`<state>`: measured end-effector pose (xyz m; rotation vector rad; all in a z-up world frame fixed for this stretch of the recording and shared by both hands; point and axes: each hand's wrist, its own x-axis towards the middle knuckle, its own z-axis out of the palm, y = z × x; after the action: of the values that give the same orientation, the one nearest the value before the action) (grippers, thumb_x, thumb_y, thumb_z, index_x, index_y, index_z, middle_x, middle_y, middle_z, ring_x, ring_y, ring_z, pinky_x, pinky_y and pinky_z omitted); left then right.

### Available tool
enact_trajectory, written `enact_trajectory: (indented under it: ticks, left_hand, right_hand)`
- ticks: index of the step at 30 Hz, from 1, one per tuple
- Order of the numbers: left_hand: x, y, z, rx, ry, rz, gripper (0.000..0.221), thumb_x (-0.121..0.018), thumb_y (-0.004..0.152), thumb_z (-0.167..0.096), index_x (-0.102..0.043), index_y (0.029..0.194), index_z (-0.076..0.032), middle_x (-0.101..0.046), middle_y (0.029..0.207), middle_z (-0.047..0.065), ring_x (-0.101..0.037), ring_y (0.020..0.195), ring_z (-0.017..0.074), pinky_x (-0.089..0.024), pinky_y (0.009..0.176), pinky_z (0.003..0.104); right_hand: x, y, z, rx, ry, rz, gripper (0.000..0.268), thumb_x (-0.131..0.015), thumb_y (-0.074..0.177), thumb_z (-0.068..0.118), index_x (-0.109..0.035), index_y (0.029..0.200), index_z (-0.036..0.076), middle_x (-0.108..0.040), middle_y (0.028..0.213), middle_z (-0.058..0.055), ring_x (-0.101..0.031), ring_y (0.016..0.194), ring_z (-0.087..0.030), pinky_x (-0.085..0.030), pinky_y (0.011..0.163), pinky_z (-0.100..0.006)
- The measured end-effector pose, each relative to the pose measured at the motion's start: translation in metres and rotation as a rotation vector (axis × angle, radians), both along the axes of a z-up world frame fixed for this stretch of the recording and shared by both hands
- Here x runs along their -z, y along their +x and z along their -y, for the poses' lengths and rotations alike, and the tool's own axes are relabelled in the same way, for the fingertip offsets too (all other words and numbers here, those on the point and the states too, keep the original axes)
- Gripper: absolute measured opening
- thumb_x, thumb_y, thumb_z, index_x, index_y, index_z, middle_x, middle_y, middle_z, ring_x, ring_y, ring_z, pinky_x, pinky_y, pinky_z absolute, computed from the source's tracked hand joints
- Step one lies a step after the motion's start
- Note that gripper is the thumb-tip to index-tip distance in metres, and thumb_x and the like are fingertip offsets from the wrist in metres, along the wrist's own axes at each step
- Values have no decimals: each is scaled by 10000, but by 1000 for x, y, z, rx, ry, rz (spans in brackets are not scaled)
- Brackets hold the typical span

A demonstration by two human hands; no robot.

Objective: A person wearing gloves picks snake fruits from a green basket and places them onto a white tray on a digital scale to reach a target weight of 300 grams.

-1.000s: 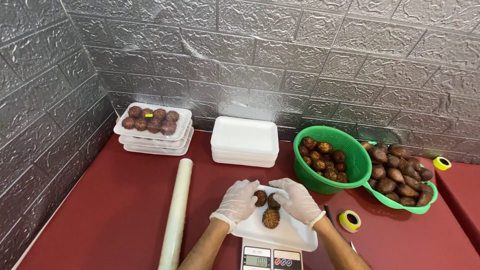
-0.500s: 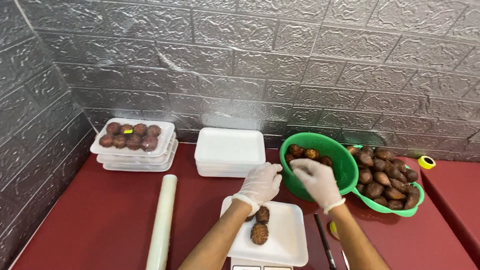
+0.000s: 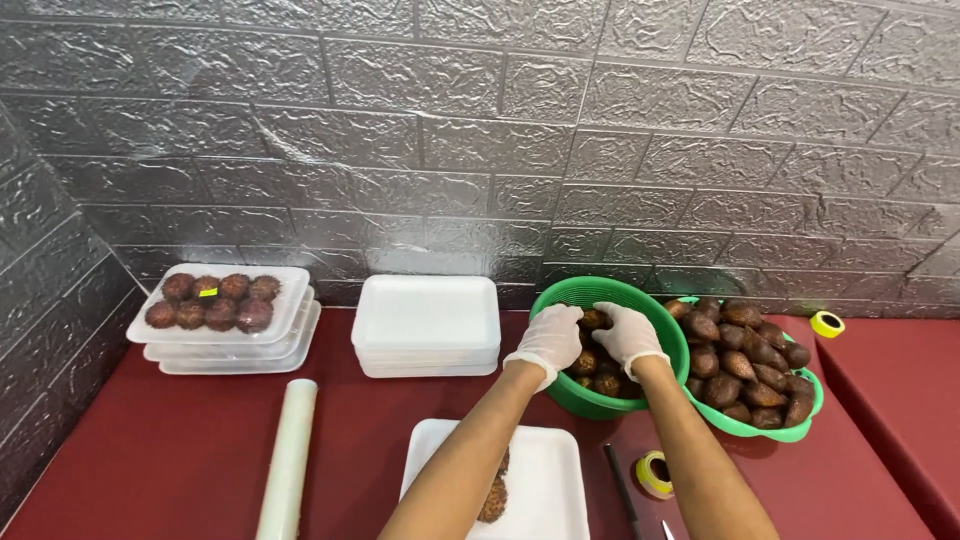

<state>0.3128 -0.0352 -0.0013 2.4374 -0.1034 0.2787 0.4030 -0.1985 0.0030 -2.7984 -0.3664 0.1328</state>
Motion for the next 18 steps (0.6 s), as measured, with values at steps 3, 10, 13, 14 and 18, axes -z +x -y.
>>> enact_trajectory:
  ticks: [3,10,13,14,18]
  left_hand:
    - [-3,7,7,-19,56,-77,388,-466,945,-155,-654,1284,-125,-684,1190,160,-656,1193,386,-538,1017,515]
    - [-23,7,7,-15,53,-199,524,-478,945,-169,-541,1448,-35,-650,1342,225,-622,1270,393,-497,1073,494]
    - [-15,18,0,22,-94,-187,584,-443,1012,-292,-451,1546,-57,-564,1483,222,-532,1385,388,-414,1169,500]
    - [-17,17,-1,19,-174,-177,588,-499,1006,-326,-476,1540,-82,-563,1493,200,-539,1382,358,-409,1181,486]
    - [-44,-10,0,-33,-406,-137,504,-666,951,-302,-610,1425,-141,-624,1432,157,-638,1260,312,-513,1090,429]
  right_hand:
    - [-6,-3,-1,-2,2,5,555,-775,843,326,-638,1378,385,-756,1248,-50,-664,1249,-286,-546,1056,-455]
    - [-30,-28,1,10,187,-44,513,-770,872,282,-647,1369,310,-758,1233,-84,-663,1237,-293,-549,1041,-463]
    - [-53,-49,5,34,292,-79,510,-773,869,300,-651,1364,288,-755,1246,-72,-670,1228,-275,-542,1040,-467]
    - [-63,-58,5,51,336,-84,518,-790,860,309,-656,1359,271,-757,1234,-62,-682,1207,-247,-539,1035,-454]
    - [-76,-84,6,73,480,-67,543,-850,818,315,-680,1329,255,-757,1205,-21,-712,1135,-166,-538,993,-398]
